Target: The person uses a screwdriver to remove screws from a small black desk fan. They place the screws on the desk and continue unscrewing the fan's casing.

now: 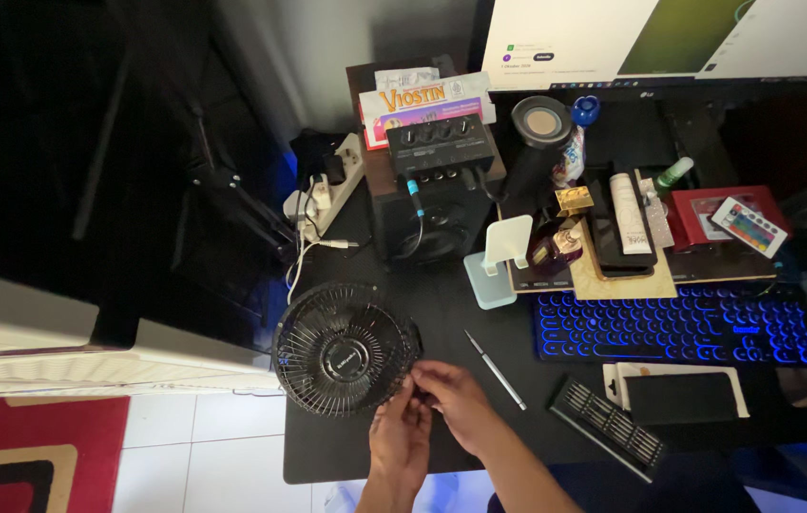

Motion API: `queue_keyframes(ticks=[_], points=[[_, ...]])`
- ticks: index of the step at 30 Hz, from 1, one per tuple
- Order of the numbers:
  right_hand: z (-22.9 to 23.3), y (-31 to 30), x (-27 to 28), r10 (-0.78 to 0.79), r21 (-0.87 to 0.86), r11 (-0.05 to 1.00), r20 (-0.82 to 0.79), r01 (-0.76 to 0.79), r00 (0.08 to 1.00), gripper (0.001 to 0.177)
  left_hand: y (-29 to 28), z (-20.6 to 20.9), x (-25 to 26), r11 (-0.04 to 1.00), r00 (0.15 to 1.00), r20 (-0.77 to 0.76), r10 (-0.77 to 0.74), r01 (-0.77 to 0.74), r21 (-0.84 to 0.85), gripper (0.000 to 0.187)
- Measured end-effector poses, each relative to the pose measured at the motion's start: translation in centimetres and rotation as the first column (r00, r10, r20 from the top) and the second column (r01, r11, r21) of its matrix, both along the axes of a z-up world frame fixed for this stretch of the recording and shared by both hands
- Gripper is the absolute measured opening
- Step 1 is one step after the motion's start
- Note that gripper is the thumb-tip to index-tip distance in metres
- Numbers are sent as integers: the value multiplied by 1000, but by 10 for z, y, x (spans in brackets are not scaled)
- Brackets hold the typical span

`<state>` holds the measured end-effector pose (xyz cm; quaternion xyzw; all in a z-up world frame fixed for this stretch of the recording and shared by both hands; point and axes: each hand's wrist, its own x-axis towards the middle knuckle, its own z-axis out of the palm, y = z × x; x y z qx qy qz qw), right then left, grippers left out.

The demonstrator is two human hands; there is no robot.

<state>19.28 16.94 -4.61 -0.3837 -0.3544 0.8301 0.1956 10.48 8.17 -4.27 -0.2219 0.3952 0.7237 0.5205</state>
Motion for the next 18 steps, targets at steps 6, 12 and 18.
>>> queue_keyframes(ticks=[6, 12, 18], points=[[7, -3, -4, -85, 155, 986, 171, 58, 982, 28, 1, -3, 1, 1000, 1000, 17, 4, -4, 3, 3], [8, -3, -5, -135, 363, 930, 203, 54, 970, 24, 3, -3, 4, 1000, 1000, -2, 8, -8, 6, 4], [5, 0, -4, -174, 562, 827, 212, 26, 962, 19, 6, -3, 4, 999, 1000, -8, 15, -14, 38, 4]])
